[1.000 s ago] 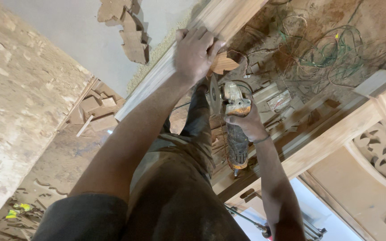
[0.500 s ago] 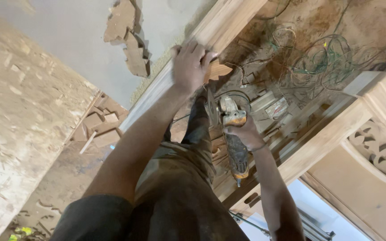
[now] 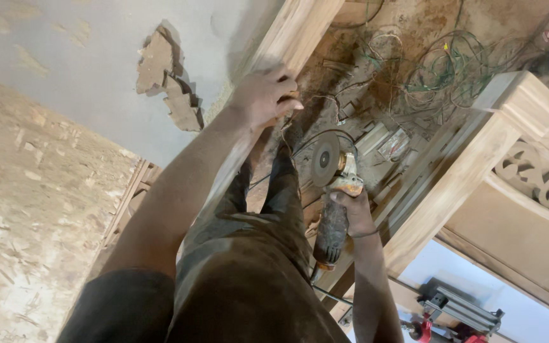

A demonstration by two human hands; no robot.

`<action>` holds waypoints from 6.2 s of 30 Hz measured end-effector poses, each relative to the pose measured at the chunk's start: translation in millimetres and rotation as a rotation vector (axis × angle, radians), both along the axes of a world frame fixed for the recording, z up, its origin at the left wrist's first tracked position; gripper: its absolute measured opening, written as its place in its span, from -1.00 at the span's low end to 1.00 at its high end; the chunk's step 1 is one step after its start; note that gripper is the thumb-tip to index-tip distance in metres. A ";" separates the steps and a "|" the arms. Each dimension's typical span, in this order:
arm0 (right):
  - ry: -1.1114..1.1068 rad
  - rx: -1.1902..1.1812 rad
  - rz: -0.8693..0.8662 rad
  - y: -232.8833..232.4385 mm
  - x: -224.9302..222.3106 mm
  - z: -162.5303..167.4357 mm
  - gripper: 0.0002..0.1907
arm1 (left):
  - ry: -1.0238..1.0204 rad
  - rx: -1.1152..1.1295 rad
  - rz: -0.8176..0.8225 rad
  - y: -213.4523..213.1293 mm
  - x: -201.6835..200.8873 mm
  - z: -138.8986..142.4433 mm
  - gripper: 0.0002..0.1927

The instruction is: The person holds an angle grinder and runs its disc along the edge of a long wooden board, smoothing the surface. They hold a small wooden piece in the other hand and occasionally rub a sanding block along the board, repositioning their grip as they work along the length.

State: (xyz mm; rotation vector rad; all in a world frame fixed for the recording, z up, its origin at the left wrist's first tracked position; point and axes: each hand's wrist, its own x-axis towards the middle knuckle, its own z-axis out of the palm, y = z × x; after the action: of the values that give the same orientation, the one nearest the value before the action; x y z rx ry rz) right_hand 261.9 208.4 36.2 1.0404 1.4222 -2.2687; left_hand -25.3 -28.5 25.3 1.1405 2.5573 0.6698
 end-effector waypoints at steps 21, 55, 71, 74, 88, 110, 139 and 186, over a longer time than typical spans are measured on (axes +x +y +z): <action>0.057 -0.030 -0.068 -0.7 -13.6 -5.4 -0.43 | 0.350 0.286 0.676 21.8 31.6 -3.6 -0.84; 0.154 0.051 0.071 -56.9 -73.7 -17.4 -0.45 | 0.338 0.359 0.739 35.5 16.1 -41.1 -0.82; 0.105 0.172 0.329 -10.2 -56.1 -33.3 -0.29 | 0.313 0.345 0.738 34.8 19.6 -39.0 -0.81; 0.080 0.158 0.277 -6.2 -57.7 -31.8 -0.25 | 0.292 0.373 0.741 36.2 17.2 -39.6 -0.83; 0.126 0.081 0.073 -46.2 -70.3 -22.8 -0.30 | 0.370 0.399 0.776 37.5 17.9 -45.0 -0.80; 0.067 0.136 0.279 -4.5 -57.1 -25.2 -0.25 | 0.390 0.416 0.770 37.1 22.2 -37.1 -0.83; 0.047 0.199 0.302 -13.3 -64.7 -22.3 -0.24 | 0.347 0.426 0.806 38.3 23.3 -41.8 -0.79; 0.164 0.092 -0.011 -35.2 -92.4 -28.0 -0.56 | 0.273 0.266 0.767 37.6 7.3 -10.8 -0.83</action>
State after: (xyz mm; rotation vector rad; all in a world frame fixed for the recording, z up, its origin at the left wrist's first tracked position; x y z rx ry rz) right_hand 169.5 173.3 8.2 0.9081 1.6027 -2.3638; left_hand -18.0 9.1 14.5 0.2655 3.2171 1.1020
